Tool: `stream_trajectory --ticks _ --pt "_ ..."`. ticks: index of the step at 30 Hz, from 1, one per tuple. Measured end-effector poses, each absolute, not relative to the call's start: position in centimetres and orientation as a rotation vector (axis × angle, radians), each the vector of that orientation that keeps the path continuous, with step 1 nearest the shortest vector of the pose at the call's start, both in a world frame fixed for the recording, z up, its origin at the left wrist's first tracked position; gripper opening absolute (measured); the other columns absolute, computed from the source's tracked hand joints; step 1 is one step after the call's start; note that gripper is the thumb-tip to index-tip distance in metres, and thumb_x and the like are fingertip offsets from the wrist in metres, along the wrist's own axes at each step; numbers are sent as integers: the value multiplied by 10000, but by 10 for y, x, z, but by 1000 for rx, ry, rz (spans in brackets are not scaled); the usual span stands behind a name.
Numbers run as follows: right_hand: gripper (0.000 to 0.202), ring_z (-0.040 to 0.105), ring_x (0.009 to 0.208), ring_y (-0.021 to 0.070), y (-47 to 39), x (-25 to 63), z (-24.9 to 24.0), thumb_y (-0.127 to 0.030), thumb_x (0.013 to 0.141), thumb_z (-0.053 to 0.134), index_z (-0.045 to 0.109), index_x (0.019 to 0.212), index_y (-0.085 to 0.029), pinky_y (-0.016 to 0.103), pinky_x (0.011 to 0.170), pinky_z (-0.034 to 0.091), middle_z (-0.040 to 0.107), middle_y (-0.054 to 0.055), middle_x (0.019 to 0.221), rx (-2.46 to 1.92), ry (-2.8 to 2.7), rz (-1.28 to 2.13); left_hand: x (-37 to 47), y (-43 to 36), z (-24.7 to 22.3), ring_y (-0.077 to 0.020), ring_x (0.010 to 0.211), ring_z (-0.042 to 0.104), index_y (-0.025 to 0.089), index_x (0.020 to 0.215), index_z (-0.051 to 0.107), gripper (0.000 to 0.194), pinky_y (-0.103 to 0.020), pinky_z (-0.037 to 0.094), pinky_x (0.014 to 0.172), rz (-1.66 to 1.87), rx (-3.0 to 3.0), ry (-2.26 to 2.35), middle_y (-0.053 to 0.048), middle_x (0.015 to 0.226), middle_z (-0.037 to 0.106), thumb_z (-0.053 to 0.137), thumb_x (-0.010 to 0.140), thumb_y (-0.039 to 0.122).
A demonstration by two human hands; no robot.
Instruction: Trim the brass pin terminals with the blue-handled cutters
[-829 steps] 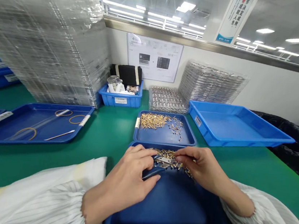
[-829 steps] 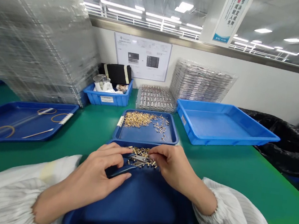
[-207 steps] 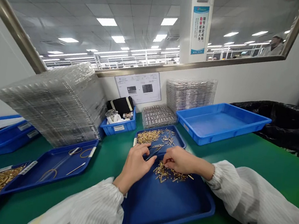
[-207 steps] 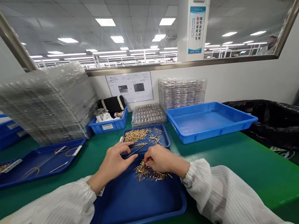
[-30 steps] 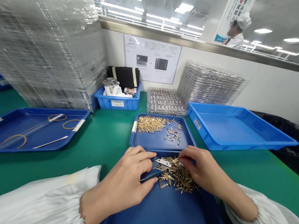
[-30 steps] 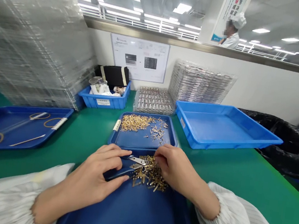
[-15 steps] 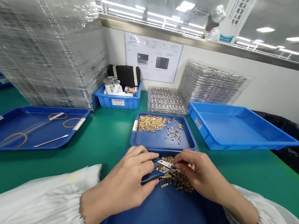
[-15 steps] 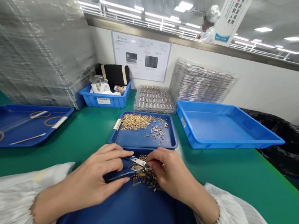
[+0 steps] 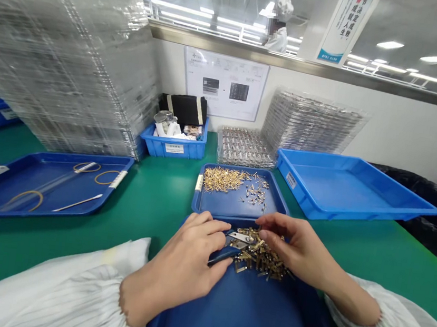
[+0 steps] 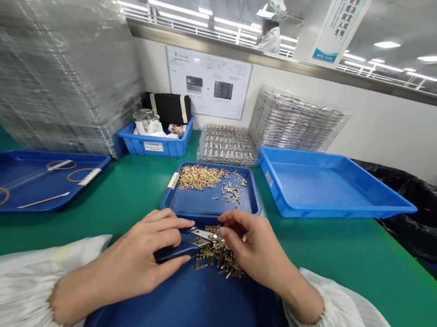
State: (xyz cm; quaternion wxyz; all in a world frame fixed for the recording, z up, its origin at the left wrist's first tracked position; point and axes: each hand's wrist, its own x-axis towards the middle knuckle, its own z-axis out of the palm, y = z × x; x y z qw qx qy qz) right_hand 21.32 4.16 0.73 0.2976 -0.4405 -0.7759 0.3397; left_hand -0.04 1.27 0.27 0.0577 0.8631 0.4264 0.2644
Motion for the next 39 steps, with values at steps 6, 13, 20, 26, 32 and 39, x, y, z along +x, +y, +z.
stream_trajectory --ticks 6,13,20,26,32,39 --pt "161 534 681 123 43 211 6 -98 818 475 623 801 -160 234 622 401 593 21 745 -1092 -2286 699 0 13 4 -244 916 538 168 625 552 129 -482 419 858 814 2593 1269 -73 1025 641 598 731 225" --pt "131 522 660 118 41 210 7 -115 823 483 602 786 -157 229 614 391 573 16 739 -1131 -2288 647 1 13 4 -246 929 526 163 613 528 153 -475 418 847 826 2586 1279 -74 1045 634 592 739 221" --pt "143 508 634 113 40 207 7 -63 770 482 587 737 -153 218 592 382 559 3 691 -1126 -2200 673 1 11 4 -236 891 525 161 609 511 161 -449 435 803 900 2601 1263 -72 1031 636 585 746 205" --pt "124 448 589 97 37 203 5 -83 746 483 504 647 -155 207 544 345 500 -23 622 -1117 -1944 752 5 8 6 -220 894 523 160 650 510 132 -437 413 840 1161 2595 1187 -64 1047 631 591 753 179" --pt "113 392 525 82 38 204 7 -180 780 478 480 669 -158 198 493 327 461 -36 586 -1129 -1775 1012 6 9 6 -200 893 563 158 617 484 180 -391 443 822 1213 2387 1217 -76 1003 646 636 712 176" --pt "102 462 602 96 37 209 13 -49 678 497 526 684 -147 237 622 341 524 -23 641 -1044 -2328 531 -1 11 4 -209 916 555 157 620 493 164 -431 421 875 970 2564 1083 -56 1015 640 611 729 186"
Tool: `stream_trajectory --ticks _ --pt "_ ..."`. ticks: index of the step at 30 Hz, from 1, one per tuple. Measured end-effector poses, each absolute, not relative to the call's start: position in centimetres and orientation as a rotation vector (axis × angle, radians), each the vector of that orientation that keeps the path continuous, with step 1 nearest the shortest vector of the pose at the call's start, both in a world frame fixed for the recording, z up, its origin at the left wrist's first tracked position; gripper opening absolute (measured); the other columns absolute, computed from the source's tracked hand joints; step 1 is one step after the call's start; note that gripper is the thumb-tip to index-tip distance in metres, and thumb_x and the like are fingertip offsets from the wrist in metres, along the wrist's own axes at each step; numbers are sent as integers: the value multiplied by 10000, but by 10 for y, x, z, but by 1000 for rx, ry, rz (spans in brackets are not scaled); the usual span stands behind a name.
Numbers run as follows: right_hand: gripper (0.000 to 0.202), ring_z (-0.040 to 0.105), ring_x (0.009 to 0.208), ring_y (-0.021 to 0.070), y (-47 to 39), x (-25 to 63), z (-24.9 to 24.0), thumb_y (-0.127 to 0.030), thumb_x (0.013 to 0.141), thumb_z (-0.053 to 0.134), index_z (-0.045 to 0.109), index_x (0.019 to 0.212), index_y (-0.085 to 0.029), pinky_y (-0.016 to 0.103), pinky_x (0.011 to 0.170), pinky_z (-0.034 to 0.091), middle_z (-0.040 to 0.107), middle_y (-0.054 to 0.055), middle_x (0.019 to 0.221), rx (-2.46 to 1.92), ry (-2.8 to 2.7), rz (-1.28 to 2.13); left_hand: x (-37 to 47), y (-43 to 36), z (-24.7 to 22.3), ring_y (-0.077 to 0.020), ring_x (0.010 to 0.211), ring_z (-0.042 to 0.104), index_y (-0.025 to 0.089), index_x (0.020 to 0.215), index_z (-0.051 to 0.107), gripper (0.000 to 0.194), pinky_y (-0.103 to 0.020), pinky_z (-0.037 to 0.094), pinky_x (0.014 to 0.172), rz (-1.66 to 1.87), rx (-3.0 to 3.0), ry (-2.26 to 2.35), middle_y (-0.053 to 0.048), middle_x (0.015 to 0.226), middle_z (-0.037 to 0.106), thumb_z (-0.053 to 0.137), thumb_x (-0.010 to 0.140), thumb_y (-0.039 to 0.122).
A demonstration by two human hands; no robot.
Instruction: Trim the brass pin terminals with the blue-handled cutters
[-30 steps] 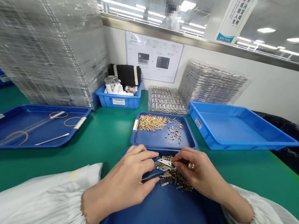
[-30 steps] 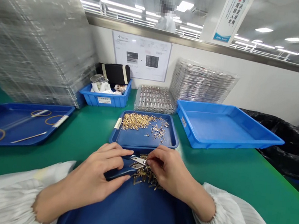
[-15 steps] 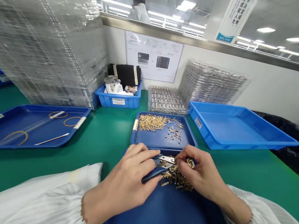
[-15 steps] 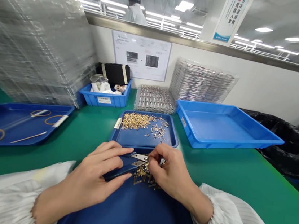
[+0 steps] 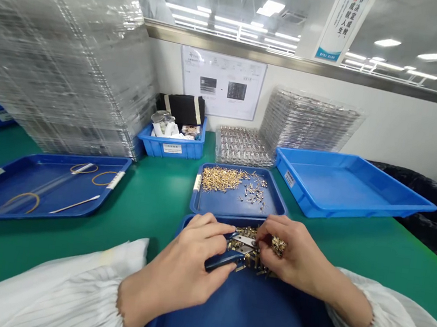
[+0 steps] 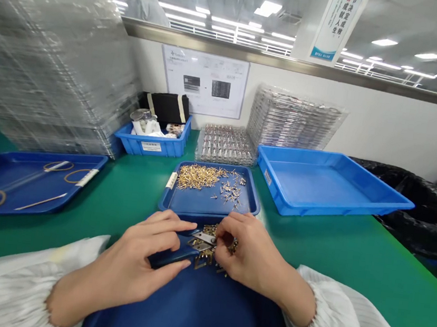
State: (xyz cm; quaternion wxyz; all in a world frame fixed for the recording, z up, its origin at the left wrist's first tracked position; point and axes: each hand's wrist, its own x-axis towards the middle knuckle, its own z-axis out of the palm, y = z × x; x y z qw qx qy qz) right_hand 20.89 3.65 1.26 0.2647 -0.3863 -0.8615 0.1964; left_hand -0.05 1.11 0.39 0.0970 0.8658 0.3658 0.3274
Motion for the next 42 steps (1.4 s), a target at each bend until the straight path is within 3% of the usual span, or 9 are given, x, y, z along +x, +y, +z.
stream_trajectory --ticks 9,14,19,23,30,34,37,39,42 --pt "98 455 572 85 40 209 4 -62 664 558 531 647 -154 255 680 340 533 -41 617 -1040 -2401 384 -1 9 4 -238 950 486 157 721 571 81 -454 419 852 879 2739 1094 -55 1064 613 545 788 194" --pt "75 512 619 95 41 213 12 -141 790 536 570 726 -162 205 585 370 565 -13 680 -1012 -2358 545 0 12 2 -233 946 495 156 636 530 153 -450 420 847 905 2645 1169 -57 1065 619 573 767 223" --pt "171 564 780 137 53 221 6 -108 823 487 591 950 -154 230 702 417 602 46 891 -1159 -2095 226 0 14 2 -233 924 514 155 596 499 185 -457 412 839 900 2579 1322 -61 1055 631 592 741 220" --pt "148 565 748 155 58 223 -3 -111 824 502 634 823 -175 249 688 411 597 30 807 -1296 -2329 192 -1 14 2 -225 911 523 159 586 497 189 -443 419 829 892 2546 1363 -59 1051 636 600 732 223" --pt "207 557 703 151 55 216 -4 -118 855 455 635 771 -177 251 631 383 569 37 780 -1430 -2578 115 0 15 0 -235 940 531 164 591 508 181 -457 408 861 854 2537 1380 -58 1062 634 609 723 234" --pt "173 554 711 144 51 218 3 -164 870 453 627 873 -167 239 637 391 573 42 804 -1392 -2541 275 0 15 1 -239 932 543 165 586 511 178 -463 417 854 869 2538 1395 -69 1053 639 610 719 231" --pt "255 549 710 143 45 221 7 -294 754 641 603 985 -194 224 603 398 575 26 865 -1283 -2558 489 -1 15 1 -239 905 557 164 576 507 182 -467 436 831 905 2539 1424 -85 1038 644 606 718 223" --pt "323 550 721 145 43 222 6 -252 683 704 602 987 -215 218 600 396 577 15 885 -1243 -2578 523 -1 16 2 -241 891 563 165 567 502 189 -470 448 815 927 2543 1438 -91 1026 648 609 712 220" --pt "145 554 703 133 45 221 1 -121 764 583 627 876 -201 219 626 389 588 11 799 -1276 -2542 447 0 16 2 -242 880 569 166 558 498 195 -476 453 810 938 2548 1451 -93 1016 653 613 706 220"
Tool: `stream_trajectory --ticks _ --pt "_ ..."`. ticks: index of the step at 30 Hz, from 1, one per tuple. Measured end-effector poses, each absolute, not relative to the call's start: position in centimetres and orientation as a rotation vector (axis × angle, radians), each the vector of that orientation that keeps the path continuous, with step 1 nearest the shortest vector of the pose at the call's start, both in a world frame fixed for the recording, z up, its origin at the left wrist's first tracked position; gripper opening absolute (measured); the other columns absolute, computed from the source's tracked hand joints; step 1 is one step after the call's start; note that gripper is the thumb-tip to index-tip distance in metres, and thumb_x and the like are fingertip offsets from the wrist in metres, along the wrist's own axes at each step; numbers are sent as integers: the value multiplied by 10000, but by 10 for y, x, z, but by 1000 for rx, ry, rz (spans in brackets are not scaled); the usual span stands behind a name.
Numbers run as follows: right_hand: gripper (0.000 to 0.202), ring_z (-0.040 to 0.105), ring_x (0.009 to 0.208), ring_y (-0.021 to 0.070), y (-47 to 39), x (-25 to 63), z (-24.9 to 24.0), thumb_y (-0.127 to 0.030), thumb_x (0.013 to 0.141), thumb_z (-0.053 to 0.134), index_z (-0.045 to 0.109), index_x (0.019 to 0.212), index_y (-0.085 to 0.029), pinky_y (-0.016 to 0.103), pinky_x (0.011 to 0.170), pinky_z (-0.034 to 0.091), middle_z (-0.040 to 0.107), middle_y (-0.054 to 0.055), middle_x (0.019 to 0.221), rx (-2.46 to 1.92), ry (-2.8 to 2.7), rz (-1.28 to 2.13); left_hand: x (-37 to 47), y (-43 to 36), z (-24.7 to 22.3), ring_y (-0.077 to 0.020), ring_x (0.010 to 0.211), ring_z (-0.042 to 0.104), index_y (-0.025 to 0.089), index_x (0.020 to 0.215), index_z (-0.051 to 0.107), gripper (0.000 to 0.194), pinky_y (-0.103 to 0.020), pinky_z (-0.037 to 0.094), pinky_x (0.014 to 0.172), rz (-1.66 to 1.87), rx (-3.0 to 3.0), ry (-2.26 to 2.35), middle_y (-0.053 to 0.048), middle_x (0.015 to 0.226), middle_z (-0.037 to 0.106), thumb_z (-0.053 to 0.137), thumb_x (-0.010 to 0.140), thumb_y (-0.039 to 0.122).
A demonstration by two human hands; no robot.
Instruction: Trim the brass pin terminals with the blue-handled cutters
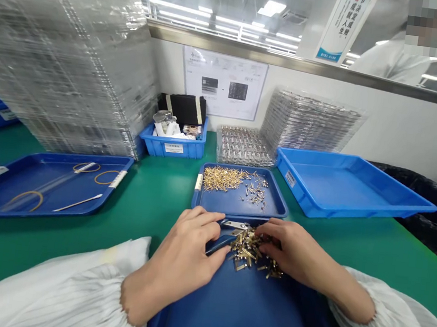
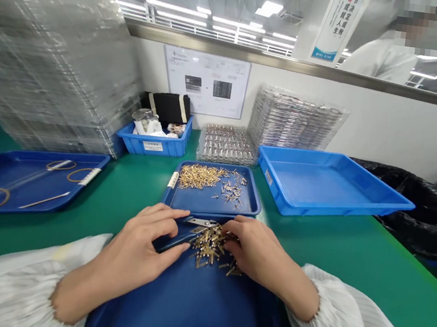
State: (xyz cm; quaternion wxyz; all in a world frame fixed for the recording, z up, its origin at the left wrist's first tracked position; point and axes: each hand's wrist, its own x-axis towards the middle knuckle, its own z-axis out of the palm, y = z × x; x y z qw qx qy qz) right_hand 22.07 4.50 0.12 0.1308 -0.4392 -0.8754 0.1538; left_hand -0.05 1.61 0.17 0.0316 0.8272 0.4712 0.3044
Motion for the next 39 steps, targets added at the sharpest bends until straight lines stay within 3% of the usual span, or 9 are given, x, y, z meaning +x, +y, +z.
stream_trajectory --ticks 5,10,13,17,23,25,31,35,39 --pt "162 538 642 121 49 217 1 -105 819 473 606 742 -158 218 601 378 592 18 710 -1294 -2413 436 0 16 2 -246 889 570 162 553 498 202 -481 442 825 912 2533 1473 -93 1022 652 617 704 222" --pt "81 491 528 90 45 216 6 -177 807 532 611 795 -166 181 490 346 569 -29 595 -1248 -2188 693 0 15 2 -248 918 560 161 570 507 189 -481 428 840 897 2535 1424 -93 1043 643 615 713 223" --pt "100 488 537 87 45 215 6 -235 800 563 625 819 -159 176 488 350 589 -18 629 -1235 -2101 803 0 14 2 -246 925 556 159 574 508 189 -479 421 847 895 2535 1403 -94 1053 638 614 719 220" --pt "215 431 524 82 45 215 7 -317 802 561 608 696 -135 186 472 320 531 -14 574 -1252 -2070 811 0 14 2 -251 931 551 163 578 509 184 -481 420 847 900 2534 1395 -89 1055 638 616 717 222" --pt "293 378 439 54 49 216 9 -382 662 694 561 654 -122 170 398 289 481 -33 509 -1211 -1754 1215 0 14 2 -246 920 557 164 579 505 186 -483 411 860 923 2536 1388 -87 1046 642 618 715 221" --pt "278 402 425 60 50 217 8 -376 678 680 567 675 -122 173 394 309 491 -30 500 -1195 -1703 1277 0 14 2 -248 921 553 162 574 500 191 -480 417 850 920 2531 1388 -84 1044 643 619 712 218" --pt "144 533 657 126 50 217 5 -259 775 574 655 738 -145 225 583 416 610 33 719 -1142 -1892 899 1 13 3 -240 905 543 161 576 495 194 -470 430 831 929 2540 1339 -77 1043 641 619 712 219" --pt "155 499 534 111 46 216 1 -255 803 543 660 796 -153 208 480 370 597 6 617 -1240 -1960 863 1 11 5 -237 910 541 162 580 489 188 -460 438 824 908 2545 1294 -75 1043 639 628 701 201" --pt "169 549 618 124 41 212 4 -186 841 491 652 797 -160 219 567 406 613 16 681 -1157 -2113 667 2 10 6 -243 918 544 170 586 492 177 -466 436 826 913 2552 1279 -82 1037 637 621 703 201"
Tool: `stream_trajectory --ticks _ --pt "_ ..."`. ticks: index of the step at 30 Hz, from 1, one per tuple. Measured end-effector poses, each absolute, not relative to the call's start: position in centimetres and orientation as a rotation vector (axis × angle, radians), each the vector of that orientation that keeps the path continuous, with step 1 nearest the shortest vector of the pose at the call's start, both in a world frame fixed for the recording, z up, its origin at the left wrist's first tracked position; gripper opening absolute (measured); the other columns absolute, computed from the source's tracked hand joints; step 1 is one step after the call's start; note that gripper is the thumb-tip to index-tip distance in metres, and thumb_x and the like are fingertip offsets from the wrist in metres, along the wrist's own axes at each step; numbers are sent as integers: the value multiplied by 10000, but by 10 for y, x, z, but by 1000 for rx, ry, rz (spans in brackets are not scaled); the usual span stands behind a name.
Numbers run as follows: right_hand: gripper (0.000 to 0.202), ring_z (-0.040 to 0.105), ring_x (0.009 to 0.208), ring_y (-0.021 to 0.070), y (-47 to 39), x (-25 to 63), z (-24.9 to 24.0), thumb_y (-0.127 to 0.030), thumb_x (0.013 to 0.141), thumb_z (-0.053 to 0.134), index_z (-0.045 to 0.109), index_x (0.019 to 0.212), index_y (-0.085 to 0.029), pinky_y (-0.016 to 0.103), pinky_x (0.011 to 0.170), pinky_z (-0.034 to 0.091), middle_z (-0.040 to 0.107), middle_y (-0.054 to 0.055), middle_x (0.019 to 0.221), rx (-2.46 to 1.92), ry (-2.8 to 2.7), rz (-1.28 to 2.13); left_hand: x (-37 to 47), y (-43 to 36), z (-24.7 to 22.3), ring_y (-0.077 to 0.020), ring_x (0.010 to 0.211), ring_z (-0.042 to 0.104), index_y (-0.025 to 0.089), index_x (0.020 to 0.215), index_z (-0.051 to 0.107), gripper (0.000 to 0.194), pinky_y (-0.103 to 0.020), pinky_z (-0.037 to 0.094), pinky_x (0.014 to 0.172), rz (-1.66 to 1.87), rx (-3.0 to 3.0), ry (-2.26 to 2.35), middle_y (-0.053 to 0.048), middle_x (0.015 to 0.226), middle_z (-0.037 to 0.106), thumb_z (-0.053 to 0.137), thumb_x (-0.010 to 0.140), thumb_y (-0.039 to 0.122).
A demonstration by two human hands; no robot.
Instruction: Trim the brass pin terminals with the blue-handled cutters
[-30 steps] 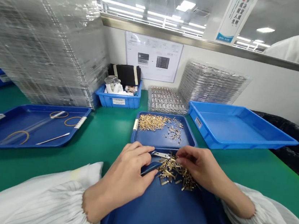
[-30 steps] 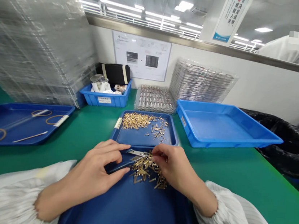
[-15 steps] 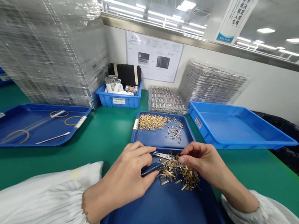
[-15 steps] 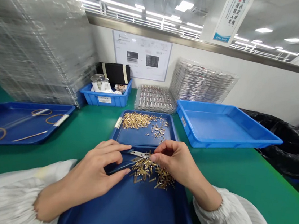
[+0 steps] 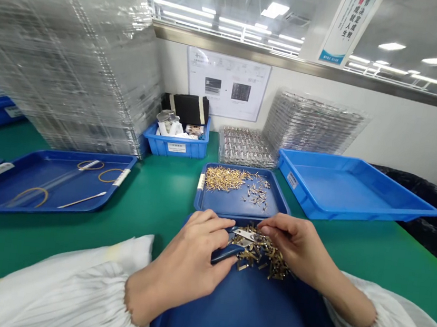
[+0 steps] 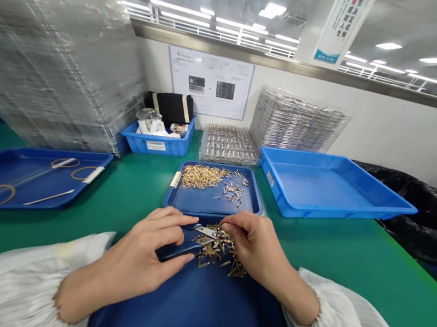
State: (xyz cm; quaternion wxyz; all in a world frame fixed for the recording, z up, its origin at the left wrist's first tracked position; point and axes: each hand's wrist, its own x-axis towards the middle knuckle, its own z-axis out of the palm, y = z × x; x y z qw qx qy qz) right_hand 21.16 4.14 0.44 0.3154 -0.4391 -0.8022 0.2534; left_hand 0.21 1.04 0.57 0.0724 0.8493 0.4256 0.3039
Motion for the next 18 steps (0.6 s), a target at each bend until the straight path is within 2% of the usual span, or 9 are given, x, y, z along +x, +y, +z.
stream_trajectory --ticks 6,12,18 --pt "195 545 668 131 40 208 4 -135 860 449 632 795 -155 230 615 419 580 45 746 -1064 -2272 477 2 10 4 -237 927 532 165 589 498 180 -454 427 836 899 2556 1276 -77 1046 632 613 718 215" --pt "159 547 704 122 40 207 1 -101 846 468 617 841 -157 219 647 414 575 36 790 -1058 -2263 517 2 9 3 -247 936 518 165 625 536 137 -470 415 843 895 2590 1280 -71 1042 632 594 737 216" --pt "164 516 627 106 36 205 6 -71 804 472 607 794 -163 206 568 381 569 9 736 -1136 -2221 588 3 9 4 -245 910 522 162 612 536 135 -471 421 830 922 2592 1295 -73 1030 637 593 731 195"
